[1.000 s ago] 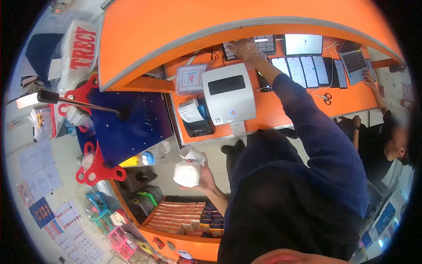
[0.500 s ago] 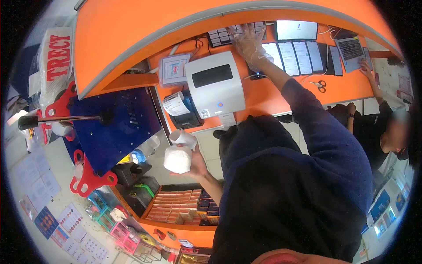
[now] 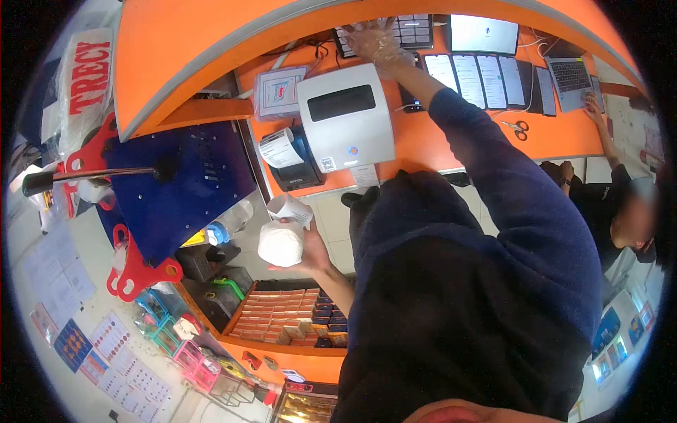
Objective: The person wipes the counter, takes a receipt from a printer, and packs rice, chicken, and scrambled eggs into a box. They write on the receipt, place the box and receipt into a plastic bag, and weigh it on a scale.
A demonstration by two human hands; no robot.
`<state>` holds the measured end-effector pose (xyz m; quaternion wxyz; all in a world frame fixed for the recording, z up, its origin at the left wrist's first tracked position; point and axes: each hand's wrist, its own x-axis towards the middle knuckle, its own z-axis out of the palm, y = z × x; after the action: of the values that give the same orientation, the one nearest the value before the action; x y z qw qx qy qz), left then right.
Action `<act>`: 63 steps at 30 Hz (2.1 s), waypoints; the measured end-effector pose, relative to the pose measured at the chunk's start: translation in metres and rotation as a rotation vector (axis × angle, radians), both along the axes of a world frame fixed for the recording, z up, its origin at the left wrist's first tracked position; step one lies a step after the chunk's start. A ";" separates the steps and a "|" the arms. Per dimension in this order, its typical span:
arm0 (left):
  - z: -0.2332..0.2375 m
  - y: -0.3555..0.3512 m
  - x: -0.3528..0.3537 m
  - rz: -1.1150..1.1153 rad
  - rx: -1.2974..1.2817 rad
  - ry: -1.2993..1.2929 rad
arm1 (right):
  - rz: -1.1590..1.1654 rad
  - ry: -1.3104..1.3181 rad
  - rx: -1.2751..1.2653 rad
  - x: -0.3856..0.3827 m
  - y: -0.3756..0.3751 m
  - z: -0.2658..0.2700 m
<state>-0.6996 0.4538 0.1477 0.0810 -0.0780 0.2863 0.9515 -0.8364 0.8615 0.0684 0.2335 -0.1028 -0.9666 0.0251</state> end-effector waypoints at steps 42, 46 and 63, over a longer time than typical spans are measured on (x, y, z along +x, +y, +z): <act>0.000 -0.001 0.000 0.028 -0.127 -0.031 | 0.025 -0.239 0.083 -0.012 0.014 -0.033; -0.006 -0.009 0.001 0.011 -0.108 -0.019 | 0.238 0.022 0.019 0.038 0.016 -0.031; -0.023 -0.044 -0.010 -0.037 -0.033 0.054 | 0.089 -0.132 0.227 0.048 0.017 -0.046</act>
<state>-0.7095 0.4099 0.1250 0.0898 -0.0483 0.3054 0.9468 -0.7881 0.8782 0.0228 0.1782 -0.0342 -0.9801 -0.0808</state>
